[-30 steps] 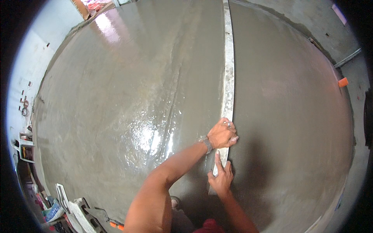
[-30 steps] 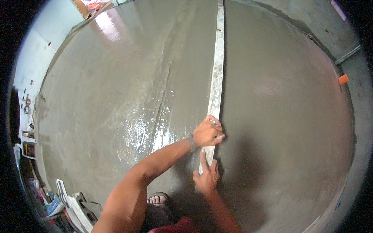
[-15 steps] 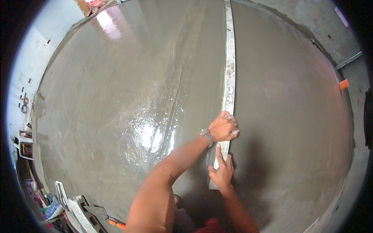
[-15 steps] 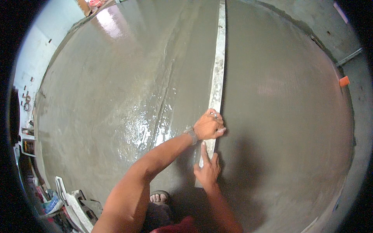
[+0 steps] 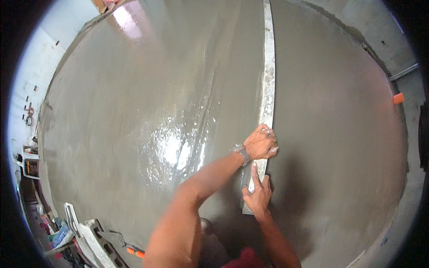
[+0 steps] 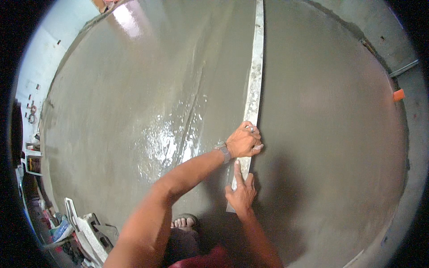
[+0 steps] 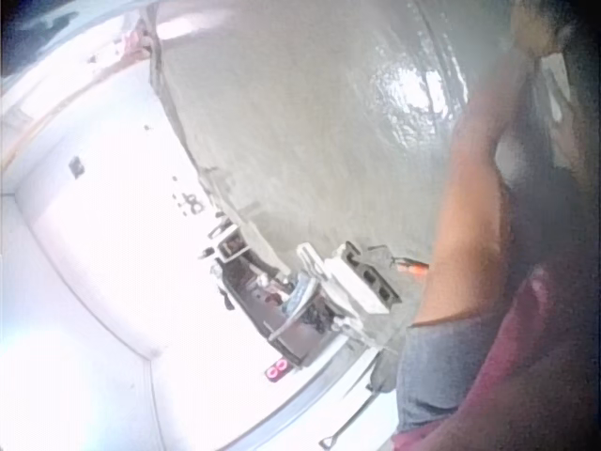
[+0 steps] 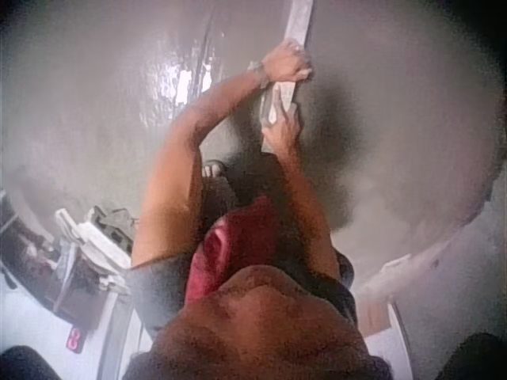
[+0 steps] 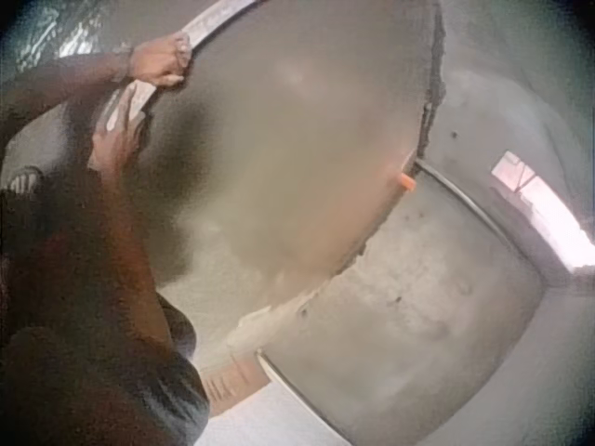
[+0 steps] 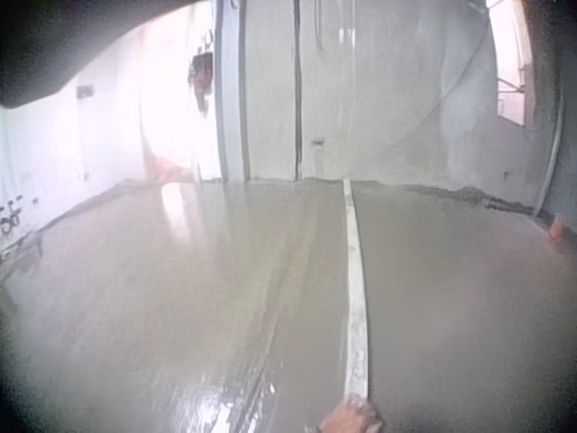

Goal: The person smooths a wet concrete floor using a trowel and a long straightedge. They repeatedly level and flatten the surface, moving the straightedge across the floor to create an even finish.

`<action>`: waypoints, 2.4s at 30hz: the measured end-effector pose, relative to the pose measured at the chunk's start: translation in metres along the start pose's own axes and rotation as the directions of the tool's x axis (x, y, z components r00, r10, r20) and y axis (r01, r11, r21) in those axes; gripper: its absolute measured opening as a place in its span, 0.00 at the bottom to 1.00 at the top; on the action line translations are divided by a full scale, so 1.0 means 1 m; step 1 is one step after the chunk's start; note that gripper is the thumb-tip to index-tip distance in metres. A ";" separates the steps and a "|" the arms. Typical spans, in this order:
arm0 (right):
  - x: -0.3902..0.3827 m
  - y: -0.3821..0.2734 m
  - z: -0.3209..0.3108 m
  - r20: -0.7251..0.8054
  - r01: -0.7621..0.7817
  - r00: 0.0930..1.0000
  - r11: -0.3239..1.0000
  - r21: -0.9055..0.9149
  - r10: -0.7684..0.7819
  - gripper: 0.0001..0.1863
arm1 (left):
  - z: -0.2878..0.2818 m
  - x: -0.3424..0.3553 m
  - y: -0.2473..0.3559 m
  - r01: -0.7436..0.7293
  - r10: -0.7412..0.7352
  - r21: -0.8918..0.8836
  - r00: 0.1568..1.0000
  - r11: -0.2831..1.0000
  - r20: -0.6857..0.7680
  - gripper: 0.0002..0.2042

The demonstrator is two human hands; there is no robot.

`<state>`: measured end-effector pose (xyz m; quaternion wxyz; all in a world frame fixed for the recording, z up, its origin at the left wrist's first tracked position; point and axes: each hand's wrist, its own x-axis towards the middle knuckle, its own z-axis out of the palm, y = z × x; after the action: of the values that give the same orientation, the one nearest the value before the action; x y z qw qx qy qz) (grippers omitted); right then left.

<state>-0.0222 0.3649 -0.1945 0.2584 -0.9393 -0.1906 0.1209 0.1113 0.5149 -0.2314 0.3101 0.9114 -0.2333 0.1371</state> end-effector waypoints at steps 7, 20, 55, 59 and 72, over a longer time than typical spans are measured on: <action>-0.003 -0.004 -0.002 -0.035 0.016 0.999 1.000 0.010 -0.016 0.48 | -0.007 0.000 0.005 -0.021 0.021 -0.013 1.000 1.000 -0.013 0.13; 0.010 -0.014 0.000 0.035 -0.036 0.999 0.999 0.006 0.036 0.49 | -0.013 -0.001 -0.006 0.003 -0.003 0.000 1.000 1.000 0.002 0.13; 0.006 -0.028 0.024 -0.044 0.061 0.997 0.998 -0.024 -0.062 0.49 | -0.019 -0.025 -0.017 0.017 -0.017 0.044 1.000 0.999 0.004 0.14; 0.010 -0.034 0.022 0.034 0.001 0.999 1.000 0.008 -0.002 0.49 | -0.028 -0.025 -0.021 0.015 -0.017 0.095 1.000 0.995 0.019 0.13; 0.007 -0.035 0.027 0.022 0.021 1.000 1.000 -0.017 -0.021 0.49 | -0.029 -0.027 -0.026 0.045 -0.048 0.082 0.998 0.996 0.034 0.13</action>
<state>-0.0350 0.4078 -0.1991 0.2494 -0.9381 -0.2043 0.1268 0.0989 0.5605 -0.2329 0.2717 0.9307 -0.2118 0.1230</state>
